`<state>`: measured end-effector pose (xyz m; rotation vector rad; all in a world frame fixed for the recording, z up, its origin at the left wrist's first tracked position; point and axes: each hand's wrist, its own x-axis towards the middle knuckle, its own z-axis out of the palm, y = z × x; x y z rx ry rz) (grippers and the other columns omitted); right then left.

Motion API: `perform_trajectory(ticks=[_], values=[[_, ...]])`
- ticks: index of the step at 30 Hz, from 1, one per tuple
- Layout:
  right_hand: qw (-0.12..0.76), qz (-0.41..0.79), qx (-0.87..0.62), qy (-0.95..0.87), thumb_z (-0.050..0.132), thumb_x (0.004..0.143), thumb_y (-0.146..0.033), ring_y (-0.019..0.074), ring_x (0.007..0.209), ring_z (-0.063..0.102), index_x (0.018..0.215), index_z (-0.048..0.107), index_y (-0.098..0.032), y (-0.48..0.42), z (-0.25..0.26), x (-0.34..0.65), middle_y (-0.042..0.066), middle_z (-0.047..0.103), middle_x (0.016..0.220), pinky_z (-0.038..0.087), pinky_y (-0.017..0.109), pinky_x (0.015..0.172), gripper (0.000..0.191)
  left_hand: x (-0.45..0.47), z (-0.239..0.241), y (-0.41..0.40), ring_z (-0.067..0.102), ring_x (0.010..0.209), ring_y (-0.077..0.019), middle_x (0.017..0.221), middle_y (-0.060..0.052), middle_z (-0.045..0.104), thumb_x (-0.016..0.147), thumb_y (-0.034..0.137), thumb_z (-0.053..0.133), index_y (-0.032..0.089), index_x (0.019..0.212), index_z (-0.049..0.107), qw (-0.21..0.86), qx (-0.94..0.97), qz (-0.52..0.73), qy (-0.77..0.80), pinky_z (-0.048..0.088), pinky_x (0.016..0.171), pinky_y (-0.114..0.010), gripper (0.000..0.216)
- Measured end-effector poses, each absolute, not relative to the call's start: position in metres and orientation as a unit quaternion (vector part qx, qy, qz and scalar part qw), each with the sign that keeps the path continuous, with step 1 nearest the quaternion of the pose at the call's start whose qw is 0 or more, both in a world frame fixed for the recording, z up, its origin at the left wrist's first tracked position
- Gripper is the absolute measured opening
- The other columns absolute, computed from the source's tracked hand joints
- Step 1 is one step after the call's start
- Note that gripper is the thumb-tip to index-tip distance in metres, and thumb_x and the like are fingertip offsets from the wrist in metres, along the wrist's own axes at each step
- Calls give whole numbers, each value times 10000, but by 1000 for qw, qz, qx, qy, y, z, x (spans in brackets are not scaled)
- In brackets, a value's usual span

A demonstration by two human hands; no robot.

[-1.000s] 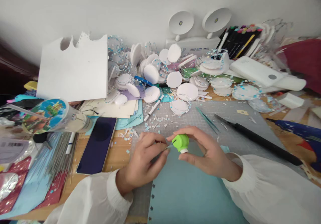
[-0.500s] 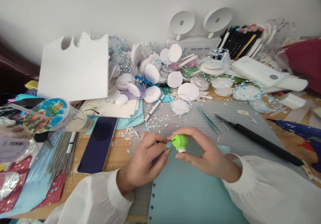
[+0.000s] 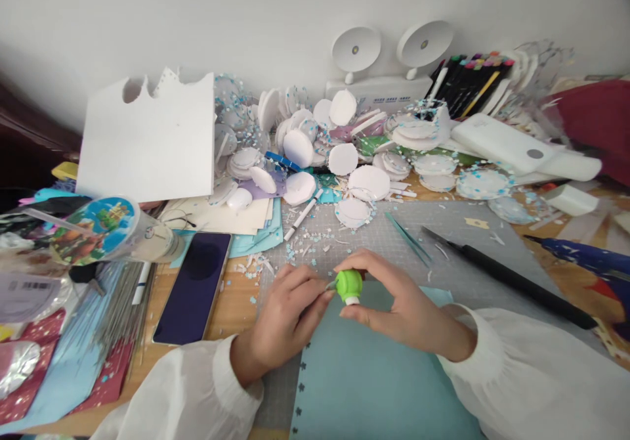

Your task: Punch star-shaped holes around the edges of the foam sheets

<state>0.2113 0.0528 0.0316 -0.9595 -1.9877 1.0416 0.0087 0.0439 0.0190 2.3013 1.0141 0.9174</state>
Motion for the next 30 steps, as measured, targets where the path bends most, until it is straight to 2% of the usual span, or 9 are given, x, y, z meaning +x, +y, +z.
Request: perform_trajectory(ticks=[6,11,16,23,27,30], values=[[299,403,-385,-774,672,805,-271,167,925,541,1051,517,-240,54,30,210,19,581,985,432,296,830,292,9,20,43,520,794,-144,830,-24,584,921,142,460,184,900,565,277,808,338,394,375,714,-288,115],[301,419,-386,-765,662,814,-291,163,881,547,1004,530,-224,53,31,211,20,588,941,433,286,800,241,8,25,43,509,792,-144,830,-20,575,922,153,441,189,920,565,288,807,320,404,364,717,-294,129],[308,412,-394,-761,678,799,-314,166,890,562,1059,528,-227,53,31,210,24,605,966,442,285,803,313,8,25,44,449,683,-155,702,-21,507,927,154,369,168,760,509,238,828,287,418,330,649,-310,218],[330,400,-364,-774,689,792,-291,186,922,546,1039,542,-228,53,31,209,37,596,973,439,318,828,295,9,19,44,474,721,-175,774,-41,577,910,103,361,169,907,514,190,861,285,377,331,650,-321,167],[318,403,-367,-776,678,801,-264,195,938,533,1098,528,-230,52,30,208,47,581,991,437,330,836,334,10,19,43,470,702,-175,767,-46,573,896,87,369,168,863,499,178,864,282,378,334,635,-315,157],[320,398,-369,-777,672,798,-222,195,892,522,1070,538,-214,52,29,206,44,569,941,436,332,801,303,10,19,43,460,680,-174,738,-42,551,882,79,371,175,806,478,162,870,281,373,335,618,-307,163]])
